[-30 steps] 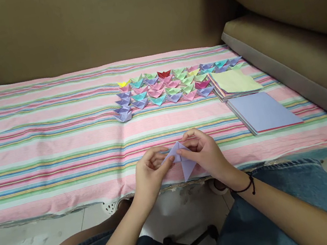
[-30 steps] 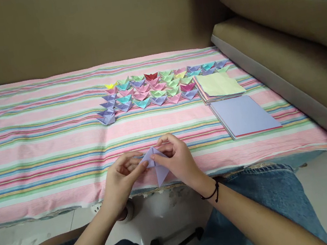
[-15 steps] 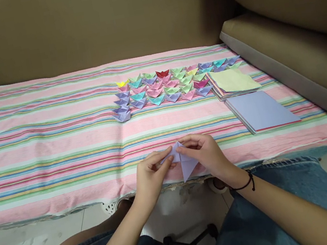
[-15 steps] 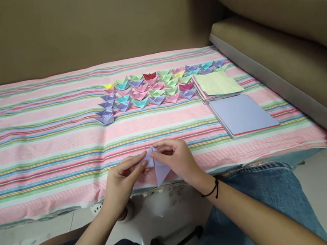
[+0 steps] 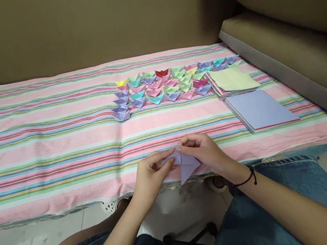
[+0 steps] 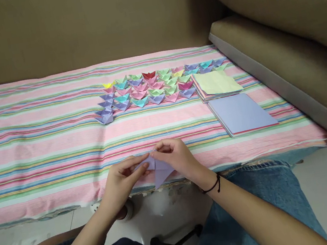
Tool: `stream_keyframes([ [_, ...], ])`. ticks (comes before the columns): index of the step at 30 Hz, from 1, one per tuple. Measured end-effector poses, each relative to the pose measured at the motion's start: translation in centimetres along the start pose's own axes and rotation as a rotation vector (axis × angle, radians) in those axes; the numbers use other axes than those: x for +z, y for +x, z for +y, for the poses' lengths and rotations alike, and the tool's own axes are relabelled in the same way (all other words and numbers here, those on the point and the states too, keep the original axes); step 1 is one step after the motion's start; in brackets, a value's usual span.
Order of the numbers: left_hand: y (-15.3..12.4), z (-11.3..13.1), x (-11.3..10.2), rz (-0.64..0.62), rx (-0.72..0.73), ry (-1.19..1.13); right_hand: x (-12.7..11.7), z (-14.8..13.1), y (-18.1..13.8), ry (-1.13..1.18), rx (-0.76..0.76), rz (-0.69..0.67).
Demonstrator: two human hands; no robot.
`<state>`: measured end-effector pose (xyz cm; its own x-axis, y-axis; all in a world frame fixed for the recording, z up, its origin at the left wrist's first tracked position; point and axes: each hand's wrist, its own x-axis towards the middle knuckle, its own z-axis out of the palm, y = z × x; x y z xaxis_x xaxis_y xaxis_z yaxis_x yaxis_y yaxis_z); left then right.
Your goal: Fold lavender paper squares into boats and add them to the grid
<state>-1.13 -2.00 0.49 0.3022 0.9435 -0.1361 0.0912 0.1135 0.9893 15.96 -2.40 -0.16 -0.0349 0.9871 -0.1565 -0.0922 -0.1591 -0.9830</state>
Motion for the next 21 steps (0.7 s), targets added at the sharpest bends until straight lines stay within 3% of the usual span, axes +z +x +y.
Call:
stream_keyframes([
  [4, 0.0, 0.2, 0.0, -0.042, -0.065, -0.084, -0.2, -0.3, -0.1, 0.009, 0.016, -0.032],
  [11, -0.2, 0.5, 0.7, 0.009, -0.150, -0.223, 0.6, -0.6, -0.4, 0.107, -0.022, 0.091],
  [21, -0.1, 0.4, 0.8, 0.055, -0.133, -0.233, 1.0, -0.7, -0.5, 0.148, -0.017, 0.131],
])
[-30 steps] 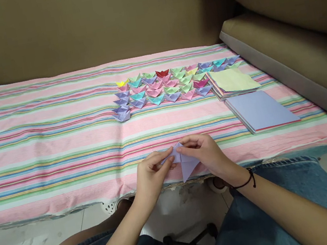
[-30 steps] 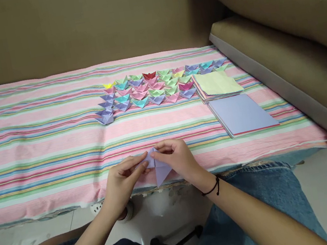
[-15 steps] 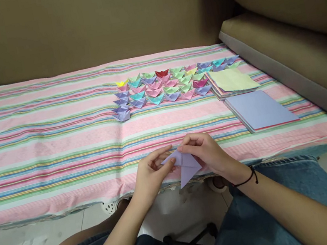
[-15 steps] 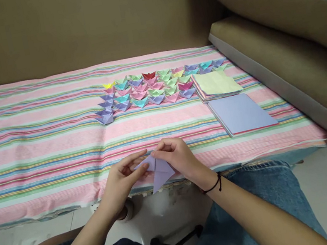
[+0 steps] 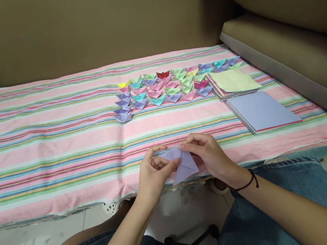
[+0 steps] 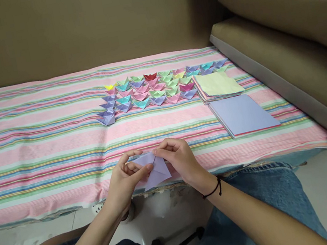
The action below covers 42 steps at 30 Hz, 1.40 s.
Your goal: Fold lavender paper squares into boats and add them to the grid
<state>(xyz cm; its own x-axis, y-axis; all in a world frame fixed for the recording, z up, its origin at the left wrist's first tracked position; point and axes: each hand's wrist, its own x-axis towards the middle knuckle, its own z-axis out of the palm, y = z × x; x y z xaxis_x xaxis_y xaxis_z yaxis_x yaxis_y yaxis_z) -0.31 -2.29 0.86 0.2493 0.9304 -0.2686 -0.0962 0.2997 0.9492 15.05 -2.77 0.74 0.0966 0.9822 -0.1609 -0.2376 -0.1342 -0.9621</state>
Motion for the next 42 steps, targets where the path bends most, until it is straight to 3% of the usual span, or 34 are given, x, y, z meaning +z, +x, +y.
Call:
stream_keyframes([
  [8, 0.2, 0.3, -0.6, -0.106, 0.124, 0.075, -0.3, -0.1, 0.1, -0.002, -0.017, -0.001],
  [12, 0.4, 0.6, -1.2, -0.078, 0.222, 0.223, -0.6, 0.0, 0.3, 0.001, -0.026, -0.010],
  [24, 0.6, 0.8, -1.5, -0.024, 0.127, 0.210, -0.5, 0.0, 0.1, -0.002, -0.017, -0.051],
  [36, 0.5, 0.6, -0.9, -0.097, 0.081, 0.038, -0.5, 0.6, 0.2, -0.038, -0.061, -0.051],
  [42, 0.3, 0.2, -0.6, -0.150, 0.037, 0.069, -0.2, 0.8, 0.0, -0.065, -0.098, -0.073],
])
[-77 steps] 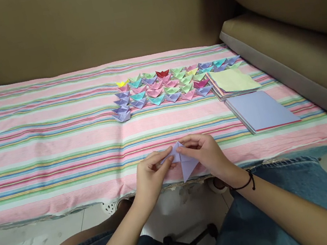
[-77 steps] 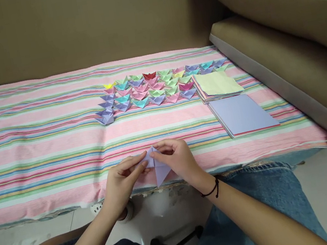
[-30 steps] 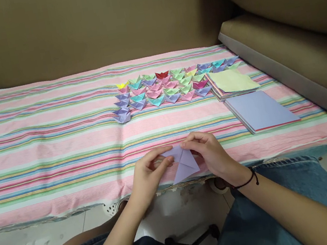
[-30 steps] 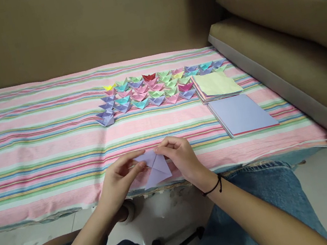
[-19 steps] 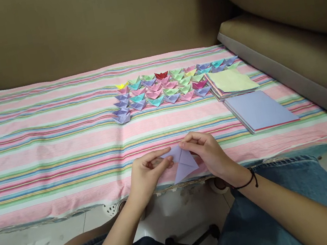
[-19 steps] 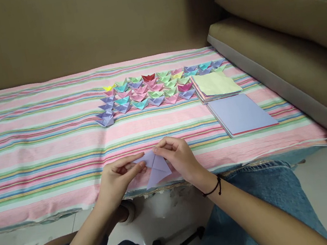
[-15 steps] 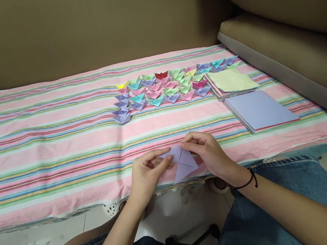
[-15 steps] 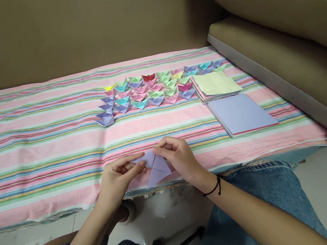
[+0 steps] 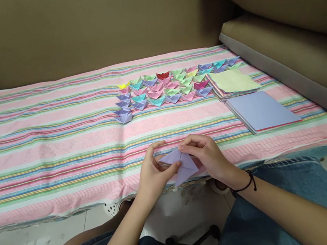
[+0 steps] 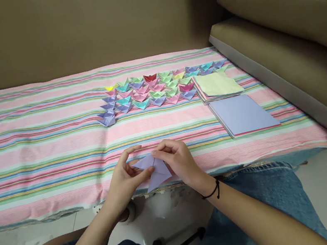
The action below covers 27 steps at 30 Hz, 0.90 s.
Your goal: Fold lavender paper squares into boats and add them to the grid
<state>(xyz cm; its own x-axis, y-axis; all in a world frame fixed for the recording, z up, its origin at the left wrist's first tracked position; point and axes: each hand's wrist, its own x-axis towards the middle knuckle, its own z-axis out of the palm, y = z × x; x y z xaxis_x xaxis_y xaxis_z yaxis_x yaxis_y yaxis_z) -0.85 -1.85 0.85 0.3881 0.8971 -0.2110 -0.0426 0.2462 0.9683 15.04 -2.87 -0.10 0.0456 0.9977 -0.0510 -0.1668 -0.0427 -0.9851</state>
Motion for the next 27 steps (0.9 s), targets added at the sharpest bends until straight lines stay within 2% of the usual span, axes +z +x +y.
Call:
stream_keyframes([
  [21, -0.3, 0.4, -0.5, -0.062, -0.011, 0.006, -0.5, -0.8, 0.3, -0.041, 0.038, 0.013],
  [27, -0.6, 0.9, -0.4, -0.083, -0.044, -0.054, -0.9, -0.7, 0.5, -0.046, 0.024, 0.017],
])
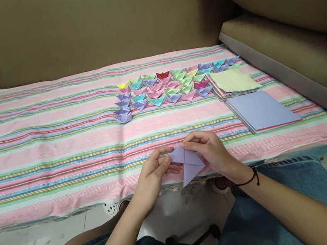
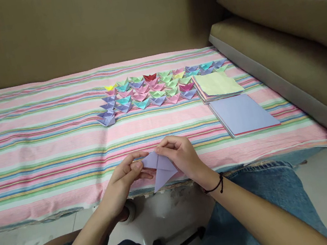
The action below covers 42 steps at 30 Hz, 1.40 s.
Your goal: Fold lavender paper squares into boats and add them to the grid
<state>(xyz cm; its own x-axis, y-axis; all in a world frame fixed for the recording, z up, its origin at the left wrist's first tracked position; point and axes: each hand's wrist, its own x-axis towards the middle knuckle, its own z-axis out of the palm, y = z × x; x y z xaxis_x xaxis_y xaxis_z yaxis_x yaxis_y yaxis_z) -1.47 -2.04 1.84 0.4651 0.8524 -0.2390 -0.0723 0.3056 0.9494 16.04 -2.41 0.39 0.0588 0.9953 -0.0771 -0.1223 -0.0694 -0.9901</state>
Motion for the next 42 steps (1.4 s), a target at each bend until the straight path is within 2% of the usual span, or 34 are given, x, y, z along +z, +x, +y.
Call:
stream_keyframes([
  [15, 0.4, -0.6, 0.1, 0.109, 0.037, 0.023, 0.1, -0.4, -0.2, -0.060, -0.021, -0.082],
  [21, 0.5, -0.6, -0.2, 0.185, 0.079, -0.011, 0.4, 0.2, -0.5, -0.036, 0.060, -0.219],
  [32, 0.7, -0.8, 0.1, 0.239, 0.129, 0.064, 0.4, 0.7, -0.6, -0.165, 0.010, -0.100],
  [42, 0.8, -0.8, -0.1, 0.209, 0.099, 0.056, 0.4, 0.4, -0.6, -0.168, 0.034, -0.115],
])
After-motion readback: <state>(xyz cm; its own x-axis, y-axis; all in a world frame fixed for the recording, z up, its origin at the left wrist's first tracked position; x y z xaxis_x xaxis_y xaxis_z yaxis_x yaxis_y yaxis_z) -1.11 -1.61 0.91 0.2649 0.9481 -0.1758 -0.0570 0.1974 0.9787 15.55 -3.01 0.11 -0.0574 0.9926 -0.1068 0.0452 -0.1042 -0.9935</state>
